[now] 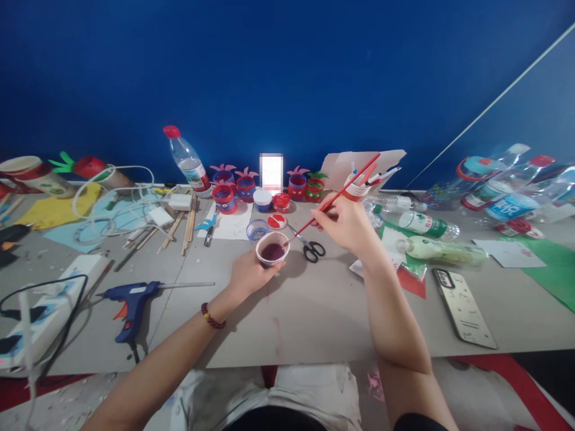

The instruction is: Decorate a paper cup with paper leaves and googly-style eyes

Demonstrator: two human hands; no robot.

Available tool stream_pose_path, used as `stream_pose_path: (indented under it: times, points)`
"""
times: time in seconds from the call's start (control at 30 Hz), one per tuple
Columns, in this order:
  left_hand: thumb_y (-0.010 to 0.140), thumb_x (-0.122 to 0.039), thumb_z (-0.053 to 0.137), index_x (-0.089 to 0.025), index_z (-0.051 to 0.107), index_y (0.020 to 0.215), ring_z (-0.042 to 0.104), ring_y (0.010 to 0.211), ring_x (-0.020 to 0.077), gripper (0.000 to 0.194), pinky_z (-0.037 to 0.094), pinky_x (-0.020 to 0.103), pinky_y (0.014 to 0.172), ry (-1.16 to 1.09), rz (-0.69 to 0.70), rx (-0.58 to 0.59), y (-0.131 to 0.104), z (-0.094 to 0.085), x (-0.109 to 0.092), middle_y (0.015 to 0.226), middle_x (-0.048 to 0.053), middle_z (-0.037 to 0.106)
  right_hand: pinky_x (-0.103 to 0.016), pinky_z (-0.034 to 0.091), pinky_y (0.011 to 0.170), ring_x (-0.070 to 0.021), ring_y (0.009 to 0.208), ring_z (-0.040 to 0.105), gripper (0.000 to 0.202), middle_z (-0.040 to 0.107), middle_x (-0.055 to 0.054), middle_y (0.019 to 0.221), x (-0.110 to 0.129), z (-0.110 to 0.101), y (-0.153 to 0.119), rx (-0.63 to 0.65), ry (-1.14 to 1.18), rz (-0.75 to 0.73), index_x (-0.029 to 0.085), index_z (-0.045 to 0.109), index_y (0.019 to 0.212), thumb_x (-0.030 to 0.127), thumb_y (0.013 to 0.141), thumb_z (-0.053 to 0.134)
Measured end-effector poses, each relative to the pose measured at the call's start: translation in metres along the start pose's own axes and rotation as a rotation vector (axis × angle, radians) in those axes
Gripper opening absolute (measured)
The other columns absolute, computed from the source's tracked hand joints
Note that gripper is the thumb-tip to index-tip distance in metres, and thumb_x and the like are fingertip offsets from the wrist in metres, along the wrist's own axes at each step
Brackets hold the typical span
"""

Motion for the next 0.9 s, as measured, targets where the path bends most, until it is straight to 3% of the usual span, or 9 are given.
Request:
stream_pose_path:
  times: [0.6,0.9]
  points:
    - [0.075,-0.059,0.063,-0.023,0.055,0.118,0.068,0.091,0.0261,0.056,0.044,0.030,0.065,0.003,0.016,-0.017,0.001,0.003,0.003,0.097,0.006,0.073,-0.035,0.056,0.062,-0.0240,0.066,0.071,0.021,0.072,-0.006,0.070,-0.001,-0.002,0.000,0.002,0.012,0.026,0.021,0.058,0.078,0.040,0.081,0.066]
    - [0.076,-0.061,0.060,-0.023,0.059,0.113,0.068,0.088,0.0255,0.053,0.043,0.031,0.064,0.019,0.029,-0.013,0.002,0.004,0.005,0.094,0.005,0.073,-0.038,0.057,0.064,-0.0260,0.066,0.071,0.015,0.071,-0.005,0.065,-0.011,-0.019,0.003,-0.170,-0.199,0.112,0.022,0.062,0.078,0.036,0.081,0.066]
Point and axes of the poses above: each hand's wrist, its own y-axis towards the middle knuckle, its own z-axis out of the palm, x = y × z, the point moved 1 cm from there along y, towards the middle knuckle
